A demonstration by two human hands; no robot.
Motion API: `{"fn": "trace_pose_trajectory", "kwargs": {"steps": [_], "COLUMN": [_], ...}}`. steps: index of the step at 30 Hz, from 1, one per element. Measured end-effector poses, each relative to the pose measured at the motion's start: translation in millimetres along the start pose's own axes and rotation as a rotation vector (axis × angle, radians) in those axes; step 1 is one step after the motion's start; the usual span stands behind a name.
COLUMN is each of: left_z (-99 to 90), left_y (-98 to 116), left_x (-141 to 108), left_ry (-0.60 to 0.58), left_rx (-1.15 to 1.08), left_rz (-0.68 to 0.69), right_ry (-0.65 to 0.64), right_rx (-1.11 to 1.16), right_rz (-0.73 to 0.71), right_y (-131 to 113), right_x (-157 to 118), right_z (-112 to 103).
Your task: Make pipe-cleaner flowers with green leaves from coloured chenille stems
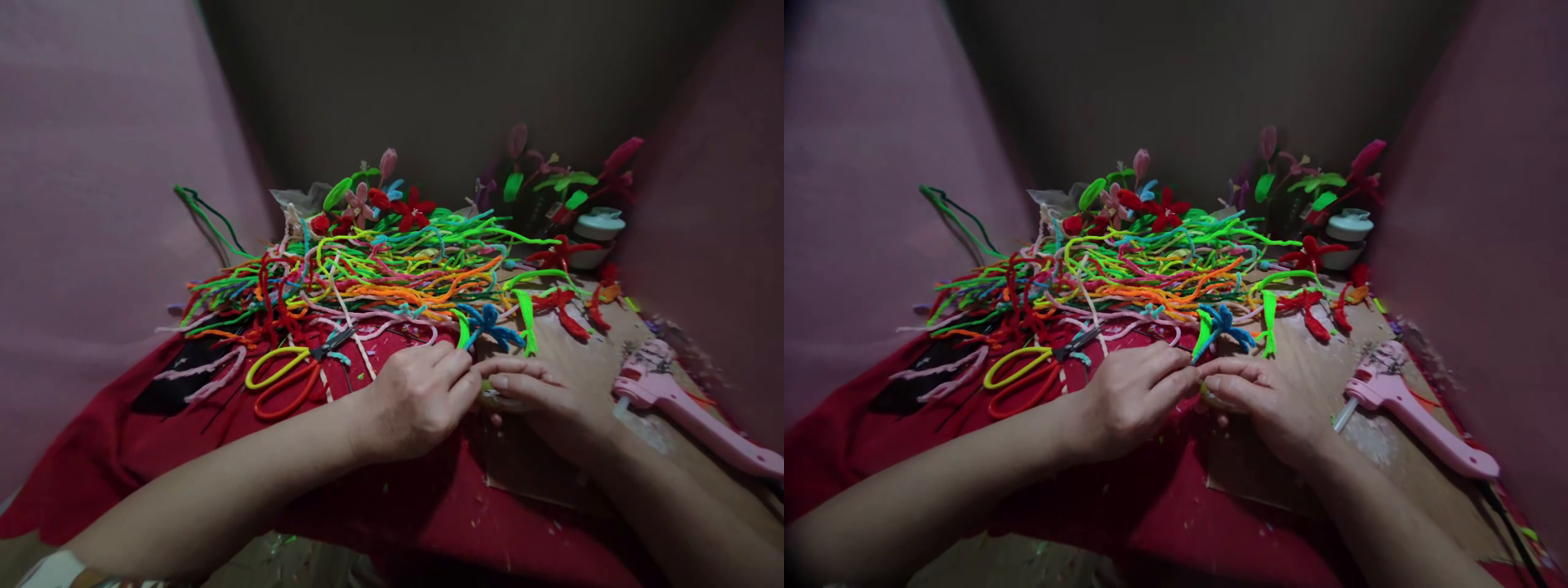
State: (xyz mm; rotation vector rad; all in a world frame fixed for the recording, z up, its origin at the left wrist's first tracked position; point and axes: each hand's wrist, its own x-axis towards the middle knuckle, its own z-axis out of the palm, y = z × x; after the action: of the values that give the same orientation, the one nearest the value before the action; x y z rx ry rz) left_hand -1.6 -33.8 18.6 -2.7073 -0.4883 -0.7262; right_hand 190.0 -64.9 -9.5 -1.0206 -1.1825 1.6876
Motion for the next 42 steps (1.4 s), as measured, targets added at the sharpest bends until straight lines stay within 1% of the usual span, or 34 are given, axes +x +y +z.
{"fn": "trace_pose_trajectory", "kwargs": {"steps": [3,5,7,9,10,13,14,15,17,20,23,25,27,29,30,31,33,35,36,37,38,40,42], "left_z": [1.2,0.6,-2.4,-8.2,-11.6,-19.2,-19.7,-18.9,-14.2,-4.4,1.1,1.4,-0.1,-2.5,-3.9,-5.3,-7.5,-7.8,-6.8,-5.1,-2.9,2.4,6.8], "left_y": [1.2,2.5,3.4,3.3,2.6,-1.2,-2.6,-3.9,-5.8,-6.1,-3.9,-1.6,0.4,1.3,0.8,-0.4,-4.9,-11.2,-14.3,-16.9,-18.8,-20.2,-18.5], "left_x": [-1.0,-1.1,0.9,5.6,8.6,16.4,17.5,17.6,15.1,9.2,6.1,6.1,6.8,7.7,8.1,8.4,8.5,7.8,7.0,5.9,4.7,2.1,0.3], "left_ry": [0.001,-0.008,-0.051,-0.143,-0.199,-0.412,-0.464,-0.504,-0.531,-0.534,-0.592,-0.639,-0.666,-0.681,-0.669,-0.632,-0.493,-0.344,-0.294,-0.271,-0.264,-0.296,-0.370], "left_rx": [-0.002,-0.039,-0.142,-0.349,-0.495,-1.025,-1.191,-1.345,-1.601,-1.924,-2.188,-2.302,-2.363,-2.378,-2.368,-2.344,-2.226,-1.959,-1.771,-1.563,-1.357,-1.013,-0.795], "left_rz": [0.025,-0.020,-0.108,-0.263,-0.369,-0.782,-0.906,-1.000,-1.118,-1.167,-1.172,-1.143,-1.107,-1.070,-1.055,-1.050,-1.067,-1.106,-1.118,-1.118,-1.099,-1.006,-0.915], "right_ry": [0.011,0.024,0.014,-0.001,0.001,0.050,0.076,0.103,0.138,0.118,0.089,0.080,0.079,0.086,0.087,0.088,0.108,0.176,0.212,0.234,0.246,0.241,0.220], "right_rx": [-0.004,-0.065,-0.144,-0.250,-0.324,-0.591,-0.662,-0.712,-0.760,-0.751,-0.702,-0.670,-0.635,-0.602,-0.590,-0.578,-0.563,-0.583,-0.615,-0.660,-0.711,-0.800,-0.866], "right_rz": [-0.003,-0.025,-0.065,-0.140,-0.198,-0.416,-0.481,-0.535,-0.609,-0.634,-0.627,-0.631,-0.636,-0.647,-0.648,-0.653,-0.644,-0.629,-0.620,-0.601,-0.575,-0.510,-0.452], "right_y": [2.9,2.9,0.5,-3.7,-6.2,-12.9,-14.5,-15.6,-16.9,-17.3,-16.3,-15.0,-14.0,-14.0,-14.5,-15.4,-17.6,-19.4,-19.8,-19.8,-19.3,-17.2,-14.5], "right_x": [0.8,1.2,0.7,-0.8,-1.9,-5.5,-6.6,-7.6,-9.3,-12.2,-16.6,-20.3,-23.8,-26.5,-27.5,-28.2,-28.5,-27.5,-26.4,-25.2,-23.8,-21.7,-20.8], "right_z": [-2.3,-3.6,-3.0,0.3,2.8,12.0,14.8,17.3,20.8,23.2,24.7,26.1,27.3,27.3,26.6,25.2,20.9,15.3,12.5,10.0,8.1,6.1,6.3]}}
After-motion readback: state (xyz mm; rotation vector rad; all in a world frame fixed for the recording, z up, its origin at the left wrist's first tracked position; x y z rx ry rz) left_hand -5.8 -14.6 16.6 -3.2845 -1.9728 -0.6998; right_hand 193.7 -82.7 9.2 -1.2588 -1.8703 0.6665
